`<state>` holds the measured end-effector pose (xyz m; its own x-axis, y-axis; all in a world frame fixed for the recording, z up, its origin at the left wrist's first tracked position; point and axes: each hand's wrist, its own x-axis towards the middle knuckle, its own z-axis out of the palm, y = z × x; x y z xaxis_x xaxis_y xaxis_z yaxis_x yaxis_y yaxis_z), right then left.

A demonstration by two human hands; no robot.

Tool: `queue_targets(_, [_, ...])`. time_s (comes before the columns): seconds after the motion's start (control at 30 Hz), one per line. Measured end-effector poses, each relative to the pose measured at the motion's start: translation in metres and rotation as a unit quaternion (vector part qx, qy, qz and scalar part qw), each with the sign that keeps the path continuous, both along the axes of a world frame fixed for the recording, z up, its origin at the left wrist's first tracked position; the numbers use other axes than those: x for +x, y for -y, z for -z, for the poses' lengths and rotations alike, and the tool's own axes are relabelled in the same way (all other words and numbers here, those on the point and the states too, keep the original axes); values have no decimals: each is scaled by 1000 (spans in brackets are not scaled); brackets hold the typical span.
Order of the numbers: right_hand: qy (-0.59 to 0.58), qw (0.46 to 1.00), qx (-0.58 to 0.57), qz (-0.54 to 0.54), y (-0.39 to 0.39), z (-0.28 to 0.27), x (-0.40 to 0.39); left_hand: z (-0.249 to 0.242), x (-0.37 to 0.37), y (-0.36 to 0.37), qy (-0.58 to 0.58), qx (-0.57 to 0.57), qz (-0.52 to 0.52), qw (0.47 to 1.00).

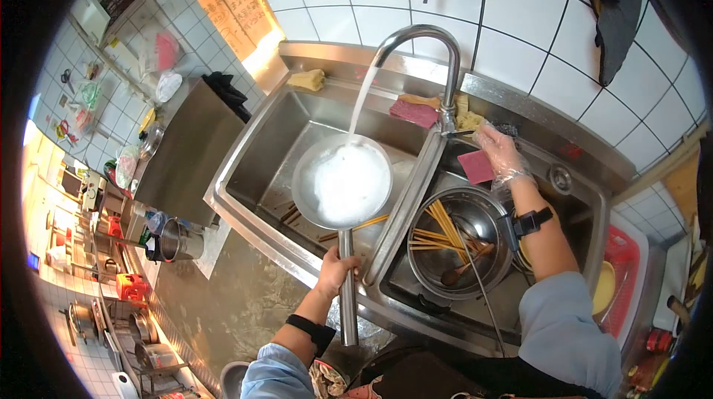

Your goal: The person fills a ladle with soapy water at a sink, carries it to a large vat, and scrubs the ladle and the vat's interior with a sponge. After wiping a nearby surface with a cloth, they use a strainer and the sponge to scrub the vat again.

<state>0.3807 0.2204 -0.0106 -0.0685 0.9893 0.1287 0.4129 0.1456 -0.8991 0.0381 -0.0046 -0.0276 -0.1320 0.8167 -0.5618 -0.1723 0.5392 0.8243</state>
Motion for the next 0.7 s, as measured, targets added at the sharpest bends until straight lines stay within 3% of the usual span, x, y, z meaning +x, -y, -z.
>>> queue_targets(0.13, [-83, 994, -58, 27, 11, -22, -17, -1, 0, 1, 4, 5, -8, 1000])
queue_targets(0.17, [-83, 995, -59, 26, 8, -14, -16, 0, -1, 1, 4, 4, -9, 1000])
queue_targets(0.23, [-212, 972, -99, 16, 1, -1, -17, 0, -2, 1, 11, 13, -5, 1000])
queue_targets(0.33, [-264, 953, -146, 15, 3, 5, -18, 0, -3, 0, -1, 14, 3, 1000])
queue_targets(0.7, [-287, 941, -174, 40, 11, -5, -30, 0, -3, 1, 22, 4, -13, 1000])
